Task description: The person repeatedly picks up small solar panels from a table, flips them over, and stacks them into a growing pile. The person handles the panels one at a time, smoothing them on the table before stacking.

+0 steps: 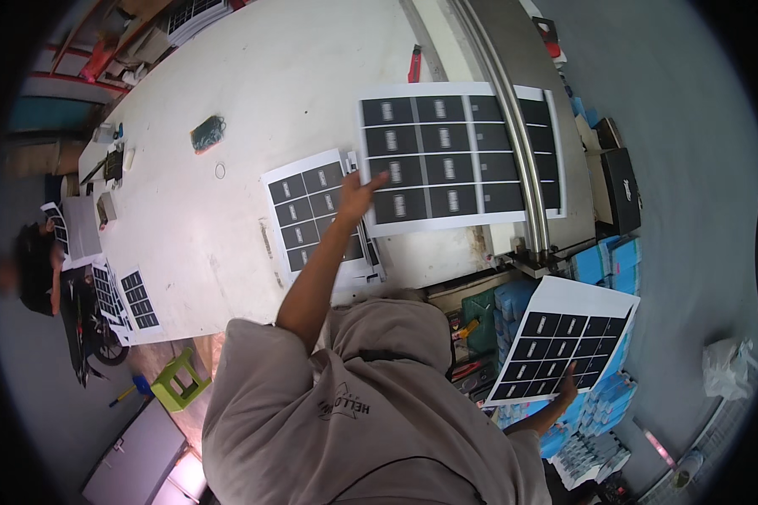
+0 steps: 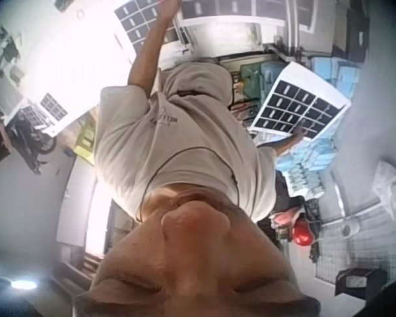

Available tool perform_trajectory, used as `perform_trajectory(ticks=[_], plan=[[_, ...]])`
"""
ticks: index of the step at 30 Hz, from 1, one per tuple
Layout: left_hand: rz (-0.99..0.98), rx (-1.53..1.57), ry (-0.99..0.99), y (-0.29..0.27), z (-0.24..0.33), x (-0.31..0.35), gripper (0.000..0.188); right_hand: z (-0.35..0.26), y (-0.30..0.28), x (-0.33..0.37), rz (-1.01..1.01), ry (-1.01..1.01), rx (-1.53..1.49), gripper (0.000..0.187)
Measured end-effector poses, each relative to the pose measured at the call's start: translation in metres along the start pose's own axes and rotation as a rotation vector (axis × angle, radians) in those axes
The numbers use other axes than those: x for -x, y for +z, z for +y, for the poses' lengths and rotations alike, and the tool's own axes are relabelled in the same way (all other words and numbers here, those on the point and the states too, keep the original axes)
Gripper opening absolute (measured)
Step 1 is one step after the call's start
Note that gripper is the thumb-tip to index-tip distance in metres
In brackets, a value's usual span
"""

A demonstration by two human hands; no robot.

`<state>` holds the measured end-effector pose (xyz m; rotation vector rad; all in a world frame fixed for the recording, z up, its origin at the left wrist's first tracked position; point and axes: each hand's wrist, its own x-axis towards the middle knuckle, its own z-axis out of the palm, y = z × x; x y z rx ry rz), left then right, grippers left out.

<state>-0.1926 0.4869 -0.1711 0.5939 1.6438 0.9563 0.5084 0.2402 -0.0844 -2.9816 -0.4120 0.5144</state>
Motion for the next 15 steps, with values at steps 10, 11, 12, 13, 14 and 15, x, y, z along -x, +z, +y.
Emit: perform_trajectory(ticks=[10, 11, 12, 13, 14, 15], plan=[[0.258, -0.037, 0.255, -0.208, 0.078, 0.193, 0.032, 0.035, 0.022, -0.004, 0.006, 0.246, -0.005, 0.124], [0.275, -0.108, 0.23, -0.222, 0.098, 0.223, 0.033, 0.038, 0.02, -0.005, 0.045, 0.249, 0.03, 0.125], [0.286, 0.031, 0.311, -0.217, 0.111, 0.249, 0.033, 0.04, 0.019, -0.008, 0.083, 0.242, 0.051, 0.125], [0.276, 0.106, 0.355, -0.211, 0.115, 0.265, 0.03, 0.039, 0.017, -0.014, 0.146, 0.213, 0.083, 0.12], [0.304, 0.04, 0.313, -0.207, 0.111, 0.261, 0.03, 0.049, 0.017, -0.02, 0.208, 0.207, 0.112, 0.115], [0.329, -0.027, 0.271, -0.204, 0.1, 0.249, 0.03, 0.06, 0.014, -0.026, 0.272, 0.201, 0.141, 0.111]])
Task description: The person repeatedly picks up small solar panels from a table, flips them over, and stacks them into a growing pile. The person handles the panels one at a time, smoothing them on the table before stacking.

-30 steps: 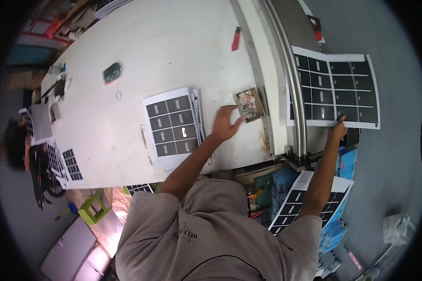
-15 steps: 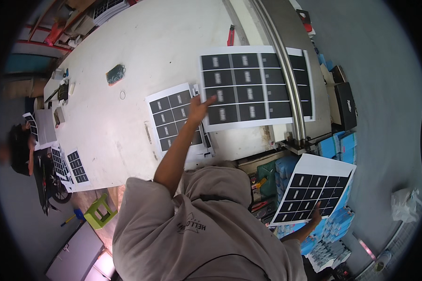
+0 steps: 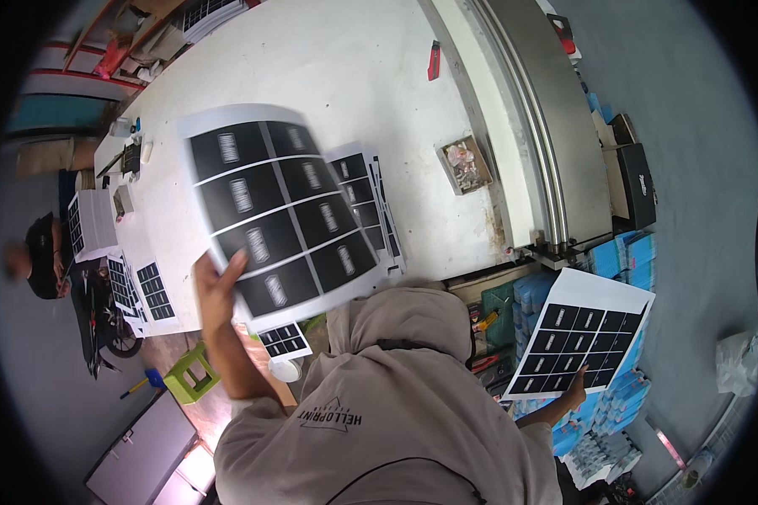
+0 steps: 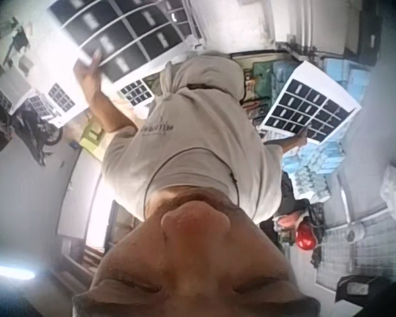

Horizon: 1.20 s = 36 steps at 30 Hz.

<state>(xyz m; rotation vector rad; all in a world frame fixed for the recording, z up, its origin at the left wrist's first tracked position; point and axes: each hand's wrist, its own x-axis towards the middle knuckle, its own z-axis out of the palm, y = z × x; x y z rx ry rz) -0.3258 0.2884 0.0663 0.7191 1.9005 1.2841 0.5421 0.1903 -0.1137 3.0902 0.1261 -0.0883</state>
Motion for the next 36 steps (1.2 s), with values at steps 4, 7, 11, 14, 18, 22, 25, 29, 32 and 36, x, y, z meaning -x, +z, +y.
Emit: perform_trajectory(ticks=[4, 7, 11, 14, 18, 22, 25, 29, 32, 36], plan=[[-0.116, -0.189, -0.181, 0.025, -0.163, -0.064, 0.027, 0.027, 0.009, -0.032, 0.27, -0.036, 0.073, 0.094], [-0.034, -0.263, -0.279, 0.034, -0.298, -0.081, 0.031, -0.008, -0.049, -0.018, 0.388, -0.208, -0.321, 0.071], [0.223, -0.812, -0.52, 0.091, -0.316, -0.096, 0.076, -0.004, -0.13, -0.016, 0.436, -0.552, -1.05, 0.051], [0.395, -0.95, -0.112, 0.111, -0.322, -0.095, 0.111, -0.073, -0.198, 0.007, 0.449, -0.492, -0.751, 0.051], [0.371, -1.052, 0.162, 0.173, -0.262, -0.113, 0.122, -0.145, -0.214, -0.01, 0.729, -0.712, -0.326, 0.054], [0.264, -1.147, 0.037, 0.178, -0.279, -0.128, 0.122, -0.262, -0.241, 0.085, 0.541, -0.492, -0.852, 0.07], [0.235, -1.15, 0.07, 0.186, -0.293, -0.135, 0.119, -0.296, -0.237, 0.045, 0.543, -0.495, -0.97, 0.069], [0.213, -1.162, -0.031, 0.19, -0.288, -0.134, 0.114, -0.395, -0.192, 0.064, 0.482, -0.505, -1.208, 0.056], [0.191, -1.176, -0.021, 0.193, -0.285, -0.138, 0.111, -0.467, -0.145, 0.087, 0.344, -0.502, -1.471, 0.045], [0.186, -1.191, 0.11, 0.202, -0.269, -0.143, 0.103, -0.539, -0.061, 0.109, 0.156, -0.518, -1.599, 0.037]])
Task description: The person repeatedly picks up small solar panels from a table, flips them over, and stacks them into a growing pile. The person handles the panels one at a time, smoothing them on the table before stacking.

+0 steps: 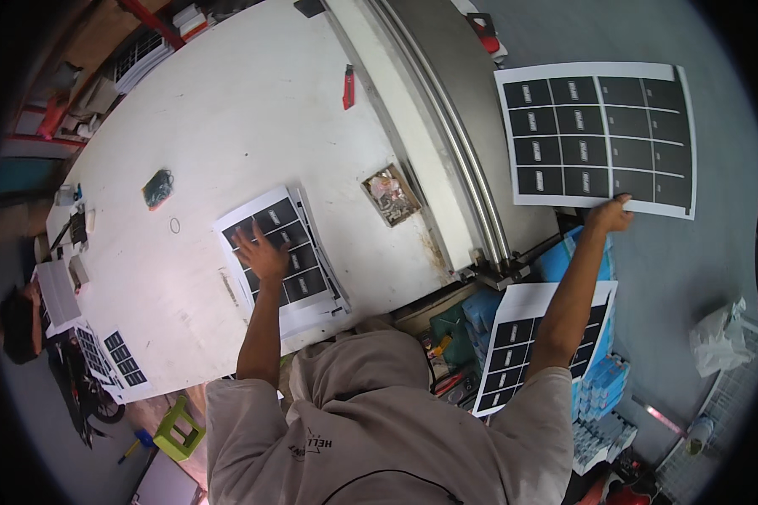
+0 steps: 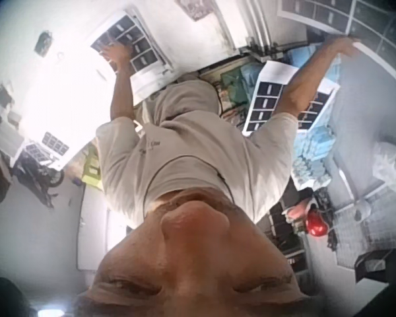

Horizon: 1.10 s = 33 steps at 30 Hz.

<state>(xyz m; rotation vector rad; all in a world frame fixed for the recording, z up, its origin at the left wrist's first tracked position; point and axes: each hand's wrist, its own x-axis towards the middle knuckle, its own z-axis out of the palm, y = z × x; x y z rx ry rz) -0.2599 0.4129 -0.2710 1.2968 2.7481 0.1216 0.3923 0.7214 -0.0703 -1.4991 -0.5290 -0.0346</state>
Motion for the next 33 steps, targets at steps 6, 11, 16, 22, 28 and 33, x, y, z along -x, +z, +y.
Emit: perform_trajectory(ticks=[6, 11, 16, 22, 28, 33], plan=[[0.197, 0.512, 0.438, -0.022, 0.149, -0.016, 0.062, 0.132, -0.002, 0.02, -0.606, 0.163, 0.043, 0.036], [-0.577, 1.4, 0.007, -0.048, 0.252, -0.027, 0.057, 0.048, -0.072, 0.068, -1.085, 0.018, 0.522, 0.046], [-0.688, 1.514, -0.083, -0.058, 0.217, -0.037, 0.036, -0.027, -0.179, 0.1, -0.822, -0.061, 0.325, 0.035], [-0.561, 1.338, -0.114, -0.129, 0.11, -0.028, 0.04, -0.075, -0.177, 0.251, -1.082, -0.412, 0.341, 0.053], [-0.373, 1.489, -0.05, -0.248, 0.04, -0.004, 0.03, -0.053, -0.105, 0.403, -1.3, -1.038, 0.184, 0.068], [-0.104, 1.498, -0.063, -0.359, -0.021, 0.06, 0.024, -0.185, -0.154, 0.465, -1.239, -0.364, -0.328, 0.048]])
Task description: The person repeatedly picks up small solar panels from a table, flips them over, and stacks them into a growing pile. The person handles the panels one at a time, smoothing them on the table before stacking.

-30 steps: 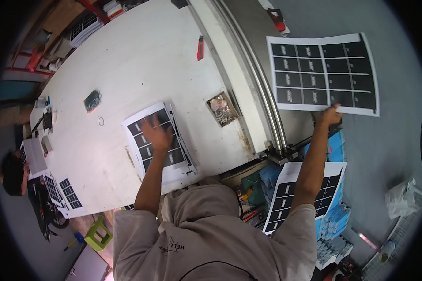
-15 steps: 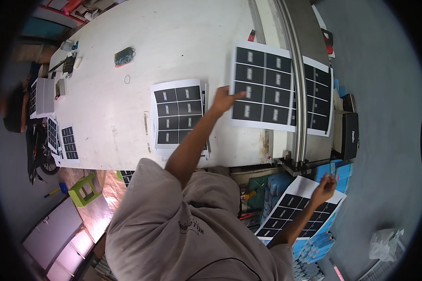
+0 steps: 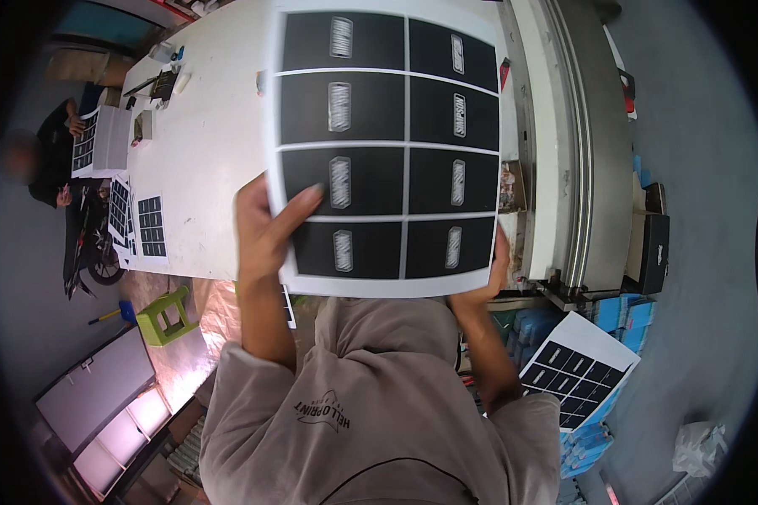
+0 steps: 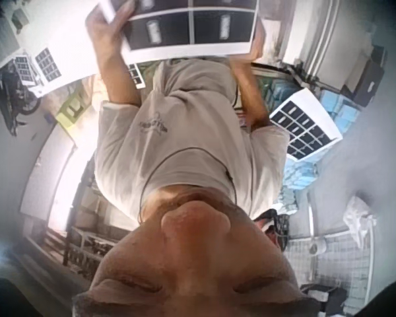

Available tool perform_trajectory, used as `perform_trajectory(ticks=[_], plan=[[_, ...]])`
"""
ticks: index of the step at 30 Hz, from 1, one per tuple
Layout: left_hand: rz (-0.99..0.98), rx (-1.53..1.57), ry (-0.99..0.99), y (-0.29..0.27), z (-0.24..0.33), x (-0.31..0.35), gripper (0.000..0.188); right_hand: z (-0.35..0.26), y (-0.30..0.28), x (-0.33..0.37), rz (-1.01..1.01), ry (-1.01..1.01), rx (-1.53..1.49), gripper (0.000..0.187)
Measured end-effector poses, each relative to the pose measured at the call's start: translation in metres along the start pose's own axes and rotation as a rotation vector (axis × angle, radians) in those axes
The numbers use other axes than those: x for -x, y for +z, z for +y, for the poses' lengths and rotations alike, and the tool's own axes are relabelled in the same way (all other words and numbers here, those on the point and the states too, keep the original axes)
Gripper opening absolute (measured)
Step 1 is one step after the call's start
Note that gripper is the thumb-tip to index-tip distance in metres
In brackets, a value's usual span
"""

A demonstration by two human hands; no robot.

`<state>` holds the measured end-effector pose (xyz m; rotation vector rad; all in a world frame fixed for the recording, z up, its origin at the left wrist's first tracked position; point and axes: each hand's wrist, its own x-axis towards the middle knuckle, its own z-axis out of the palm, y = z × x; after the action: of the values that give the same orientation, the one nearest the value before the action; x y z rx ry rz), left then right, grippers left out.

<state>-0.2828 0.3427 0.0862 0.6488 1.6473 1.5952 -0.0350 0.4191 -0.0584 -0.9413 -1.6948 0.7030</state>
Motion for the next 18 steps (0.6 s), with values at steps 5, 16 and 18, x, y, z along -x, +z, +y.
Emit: perform_trajectory(ticks=[5, 16, 18], plan=[[0.079, -0.235, -0.205, -0.053, -0.088, -0.011, 0.029, 0.016, 0.078, 0.098, 0.13, 0.634, -0.543, 0.031], [0.282, -1.051, 0.138, -0.062, -0.32, -0.019, 0.067, 0.118, 0.151, 0.057, -0.509, 0.022, 0.383, 0.062], [0.218, -1.004, 0.168, -0.052, -0.326, -0.009, 0.06, 0.144, 0.212, 0.025, -0.691, -0.14, 0.695, 0.08]])
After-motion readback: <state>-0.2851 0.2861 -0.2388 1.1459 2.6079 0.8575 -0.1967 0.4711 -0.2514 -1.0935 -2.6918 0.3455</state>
